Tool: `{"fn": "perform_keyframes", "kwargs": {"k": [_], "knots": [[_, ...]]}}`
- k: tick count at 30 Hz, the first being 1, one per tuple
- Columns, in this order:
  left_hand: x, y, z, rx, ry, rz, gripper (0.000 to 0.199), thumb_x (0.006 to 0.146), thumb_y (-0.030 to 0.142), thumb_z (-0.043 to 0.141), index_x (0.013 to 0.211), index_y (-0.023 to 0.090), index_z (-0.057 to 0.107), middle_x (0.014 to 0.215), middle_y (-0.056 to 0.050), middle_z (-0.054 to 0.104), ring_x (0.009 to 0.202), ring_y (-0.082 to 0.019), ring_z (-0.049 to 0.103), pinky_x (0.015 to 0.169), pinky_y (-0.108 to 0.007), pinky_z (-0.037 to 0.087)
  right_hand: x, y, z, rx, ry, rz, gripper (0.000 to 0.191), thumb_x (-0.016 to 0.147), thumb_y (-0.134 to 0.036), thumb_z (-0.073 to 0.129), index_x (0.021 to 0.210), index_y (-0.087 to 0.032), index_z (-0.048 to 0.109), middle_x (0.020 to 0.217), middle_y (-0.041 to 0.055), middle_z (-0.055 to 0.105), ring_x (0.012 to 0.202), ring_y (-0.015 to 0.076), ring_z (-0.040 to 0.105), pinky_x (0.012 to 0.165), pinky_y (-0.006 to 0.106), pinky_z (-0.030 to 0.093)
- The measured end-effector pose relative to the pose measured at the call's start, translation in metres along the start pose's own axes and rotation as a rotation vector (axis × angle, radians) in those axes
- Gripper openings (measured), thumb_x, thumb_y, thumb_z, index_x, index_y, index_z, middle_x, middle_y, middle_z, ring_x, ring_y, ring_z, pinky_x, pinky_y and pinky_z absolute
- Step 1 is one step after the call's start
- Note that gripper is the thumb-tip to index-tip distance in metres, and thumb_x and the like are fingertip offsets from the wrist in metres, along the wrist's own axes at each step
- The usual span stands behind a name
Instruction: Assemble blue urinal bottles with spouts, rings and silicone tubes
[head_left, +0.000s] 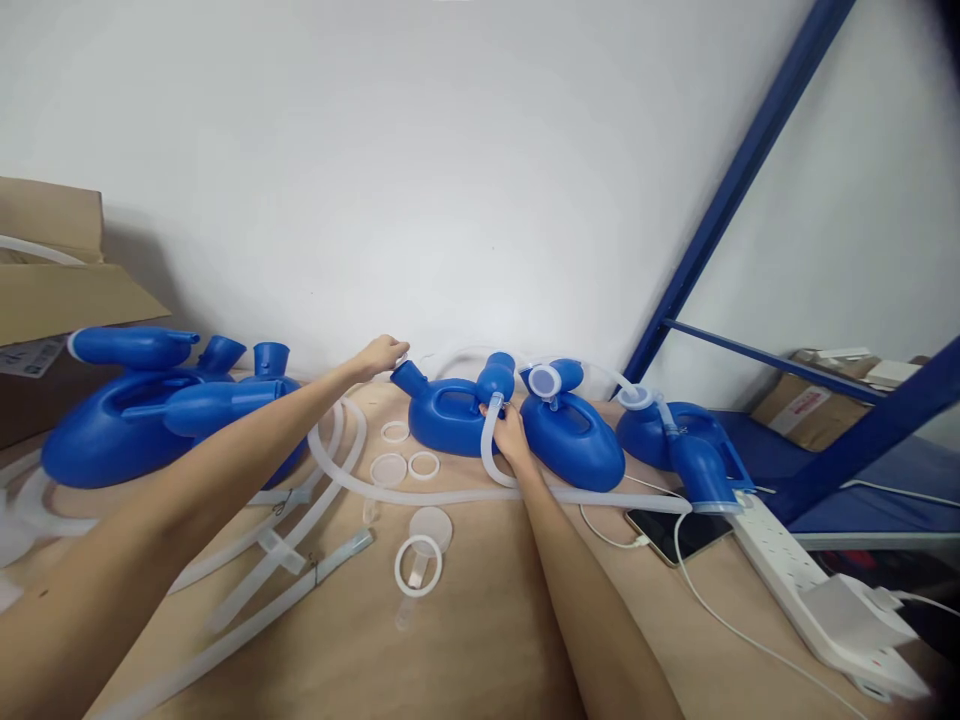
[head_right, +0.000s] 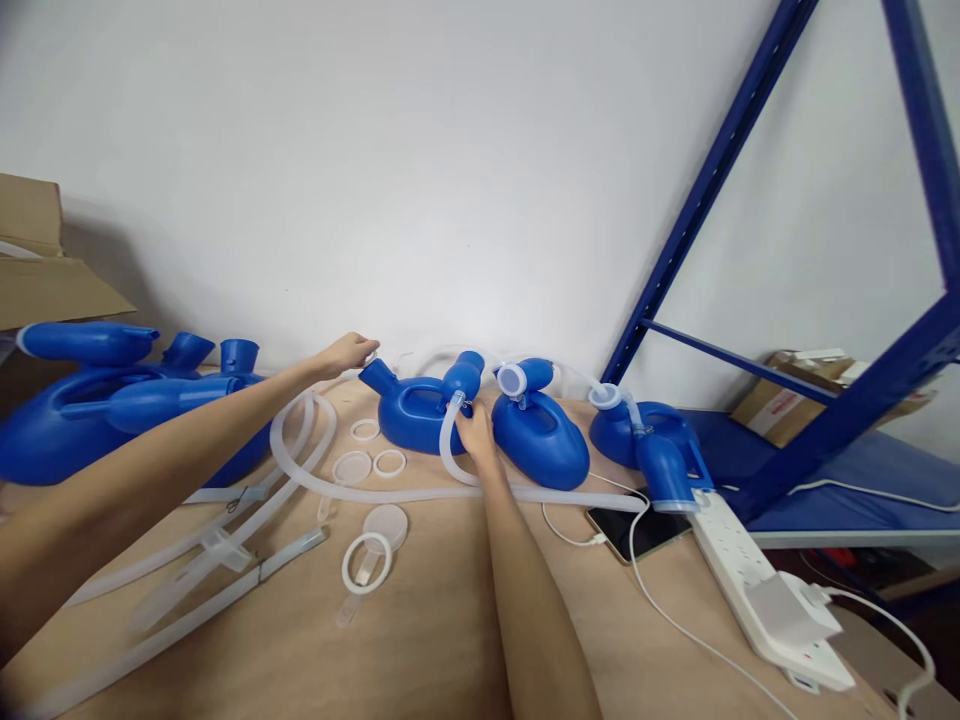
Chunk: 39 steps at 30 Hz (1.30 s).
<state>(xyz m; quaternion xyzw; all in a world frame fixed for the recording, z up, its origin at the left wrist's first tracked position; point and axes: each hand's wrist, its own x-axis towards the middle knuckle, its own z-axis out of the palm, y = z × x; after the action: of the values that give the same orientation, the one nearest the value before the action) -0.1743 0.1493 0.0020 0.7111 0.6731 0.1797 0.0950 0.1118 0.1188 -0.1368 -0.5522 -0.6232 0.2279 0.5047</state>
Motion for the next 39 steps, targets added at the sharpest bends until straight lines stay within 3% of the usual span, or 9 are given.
{"fn": "perform_keyframes", "kwargs": {"k": [6,11,14,17,22,29,34,36,39], "knots": [[-0.036,-0.011,-0.015,0.131,0.019,-0.023,0.039,0.100,0.039,0.066,0.132,0.016,0.063,0.131,-0.012,0.065,0.114,-0.027,0.066,0.095,-0.048,0.059,0.001,-0.001,0.001,-0.040,0.023,0.048,0.043,0.088,-0.055,0.064,0.109,-0.019,0.072,0.116,0.0159,0.076,0.118,0.0367,0.068,0.101,0.046,0.051],[-0.089,-0.004,0.023,0.143,-0.115,0.131,0.031,0.100,0.039,0.066,0.120,0.015,0.067,0.118,-0.009,0.070,0.101,-0.022,0.069,0.089,-0.042,0.060,-0.002,-0.005,-0.001,-0.076,0.077,0.081,0.046,0.087,-0.055,0.064,0.115,-0.019,0.071,0.125,0.0185,0.073,0.123,0.0385,0.066,0.105,0.050,0.048],[-0.104,0.000,0.040,0.093,-0.138,0.215,0.026,0.089,0.042,0.076,0.087,0.017,0.073,0.088,-0.005,0.073,0.083,-0.021,0.070,0.078,-0.035,0.057,-0.004,-0.005,-0.003,-0.073,0.095,0.077,0.046,0.087,-0.055,0.064,0.116,-0.019,0.071,0.125,0.0187,0.073,0.122,0.0389,0.066,0.104,0.050,0.049],[-0.099,0.001,0.038,0.021,0.019,0.227,0.027,0.088,0.043,0.070,0.077,0.019,0.071,0.080,-0.009,0.073,0.083,-0.028,0.070,0.076,-0.036,0.052,-0.004,-0.002,-0.004,-0.060,0.103,0.066,0.046,0.085,-0.056,0.064,0.111,-0.019,0.072,0.121,0.0185,0.075,0.120,0.0397,0.068,0.101,0.050,0.051],[-0.076,-0.005,0.027,-0.112,0.285,0.218,0.032,0.090,0.044,0.064,0.108,0.018,0.062,0.118,-0.015,0.068,0.109,-0.031,0.066,0.090,-0.040,0.051,-0.007,0.004,-0.006,-0.020,0.130,0.043,0.050,0.081,-0.056,0.067,0.114,-0.019,0.071,0.119,0.0178,0.076,0.119,0.0397,0.068,0.100,0.049,0.053],[-0.065,-0.024,0.039,-0.273,0.288,0.268,0.028,0.090,0.045,0.063,0.096,0.018,0.062,0.106,-0.010,0.065,0.094,-0.025,0.071,0.090,-0.037,0.055,-0.010,0.001,-0.005,0.045,0.066,-0.072,0.050,0.083,-0.055,0.067,0.116,-0.018,0.071,0.124,0.0162,0.074,0.119,0.0384,0.067,0.105,0.051,0.050],[-0.057,-0.033,0.046,-0.326,0.268,0.279,0.025,0.091,0.040,0.062,0.101,0.017,0.063,0.108,-0.012,0.067,0.089,-0.024,0.073,0.086,-0.038,0.056,-0.014,-0.008,-0.003,0.065,0.043,-0.109,0.055,0.086,-0.058,0.066,0.123,-0.017,0.069,0.129,0.0165,0.072,0.125,0.0367,0.065,0.111,0.051,0.047],[-0.056,-0.033,0.047,-0.334,0.273,0.289,0.026,0.091,0.038,0.061,0.106,0.017,0.063,0.109,-0.012,0.068,0.094,-0.026,0.072,0.088,-0.040,0.056,-0.018,-0.012,-0.003,0.091,0.054,-0.128,0.068,0.087,-0.058,0.067,0.139,-0.016,0.059,0.139,0.0174,0.066,0.129,0.0349,0.063,0.113,0.049,0.047],[-0.058,-0.026,0.046,-0.330,0.308,0.316,0.036,0.092,0.038,0.060,0.120,0.016,0.061,0.119,-0.015,0.066,0.110,-0.030,0.068,0.099,-0.045,0.053,-0.022,-0.021,-0.005,0.172,0.078,-0.192,0.107,0.082,-0.054,0.076,0.166,-0.019,0.019,0.166,0.0203,0.038,0.147,0.0331,0.049,0.118,0.048,0.043]]}}
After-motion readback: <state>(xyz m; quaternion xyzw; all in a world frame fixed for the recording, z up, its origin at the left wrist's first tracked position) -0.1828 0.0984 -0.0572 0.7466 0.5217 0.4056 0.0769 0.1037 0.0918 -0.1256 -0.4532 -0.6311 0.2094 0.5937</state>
